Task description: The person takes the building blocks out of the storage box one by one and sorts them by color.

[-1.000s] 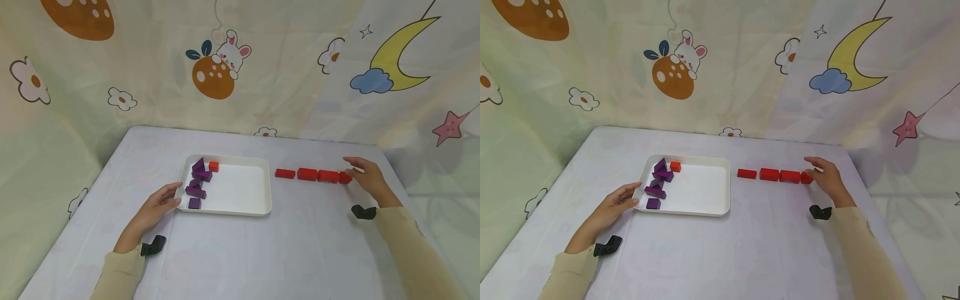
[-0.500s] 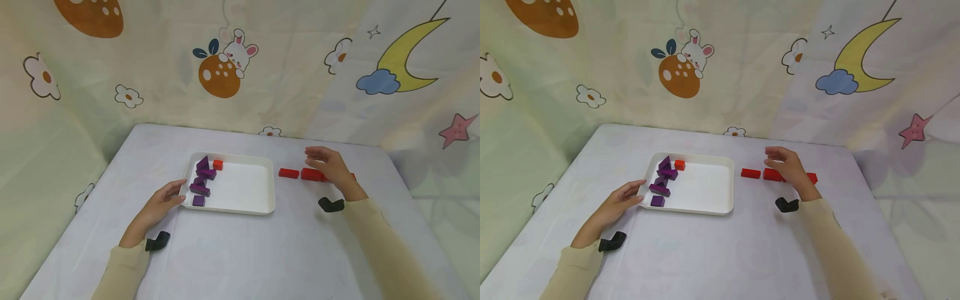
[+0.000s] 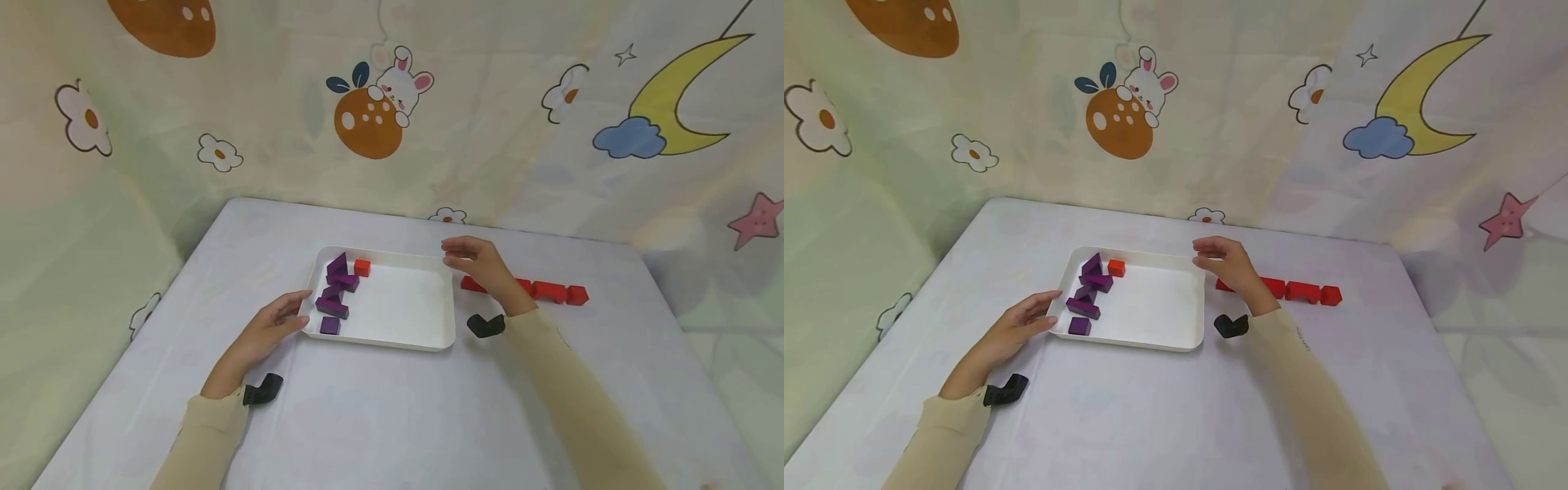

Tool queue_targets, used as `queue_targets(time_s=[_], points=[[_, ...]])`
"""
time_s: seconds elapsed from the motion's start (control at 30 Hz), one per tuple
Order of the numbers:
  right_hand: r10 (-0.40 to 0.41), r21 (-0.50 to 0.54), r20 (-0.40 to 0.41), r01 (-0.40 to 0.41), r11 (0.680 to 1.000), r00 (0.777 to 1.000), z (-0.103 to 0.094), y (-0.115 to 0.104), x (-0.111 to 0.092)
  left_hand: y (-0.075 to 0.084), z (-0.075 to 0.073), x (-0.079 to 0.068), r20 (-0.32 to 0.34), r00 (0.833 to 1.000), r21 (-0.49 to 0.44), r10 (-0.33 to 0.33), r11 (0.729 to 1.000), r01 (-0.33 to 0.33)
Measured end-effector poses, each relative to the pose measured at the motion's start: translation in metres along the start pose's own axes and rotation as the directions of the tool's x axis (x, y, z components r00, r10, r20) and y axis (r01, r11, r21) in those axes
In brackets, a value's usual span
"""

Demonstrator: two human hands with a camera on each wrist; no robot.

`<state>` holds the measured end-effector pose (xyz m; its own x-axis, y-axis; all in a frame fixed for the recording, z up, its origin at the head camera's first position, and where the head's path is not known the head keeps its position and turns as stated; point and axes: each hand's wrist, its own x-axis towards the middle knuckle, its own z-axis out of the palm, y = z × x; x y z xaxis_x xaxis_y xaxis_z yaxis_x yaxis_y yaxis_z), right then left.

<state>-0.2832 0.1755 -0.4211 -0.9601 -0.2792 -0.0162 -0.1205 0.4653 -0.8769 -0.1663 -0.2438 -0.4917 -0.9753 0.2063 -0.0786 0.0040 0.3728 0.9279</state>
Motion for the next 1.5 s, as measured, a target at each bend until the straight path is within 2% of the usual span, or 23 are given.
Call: queue_targets(time_s=[0.33, 0.67, 0.77, 0.97, 1.13, 1.3, 1.5], points=[[-0.013, 0.095, 0.078, 0.005, 0.995, 0.997, 0.052, -0.012, 0.026, 0.0, -0.001, -0.001, -0.002, 1.0, 0.008, -0.002, 1.0, 0.002], [0.095, 0.092, 0.157, -0.11, 0.99, 0.983, 0.094, -0.015, 0.043, -0.001, -0.001, 0.0, 0.001, 1.0, -0.002, 0.0, 1.0, 0.0], [0.097, 0.09, 0.182, -0.115, 0.989, 0.978, 0.104, -0.015, 0.049, 0.0, 0.0, 0.0, 0.002, 1.0, 0.004, -0.005, 1.0, 0.005], [0.052, 0.07, 0.152, -0.063, 0.996, 0.987, 0.123, -0.016, 0.056, 0.0, 0.0, 0.001, -0.003, 1.0, 0.004, -0.017, 1.0, 0.017], [0.087, -0.018, 0.063, -0.086, 0.996, 0.994, 0.139, -0.021, 0.06, -0.001, 0.0, 0.002, -0.004, 1.0, -0.002, -0.023, 1.0, 0.023], [0.103, -0.085, 0.016, -0.101, 0.991, 0.995, 0.143, -0.026, 0.058, 0.0, 0.0, 0.003, -0.001, 1.0, -0.004, -0.023, 1.0, 0.023], [0.062, -0.065, 0.07, -0.057, 0.996, 0.996, 0.129, -0.035, 0.049, 0.001, 0.0, 0.002, -0.001, 1.0, 0.001, -0.021, 1.0, 0.021]])
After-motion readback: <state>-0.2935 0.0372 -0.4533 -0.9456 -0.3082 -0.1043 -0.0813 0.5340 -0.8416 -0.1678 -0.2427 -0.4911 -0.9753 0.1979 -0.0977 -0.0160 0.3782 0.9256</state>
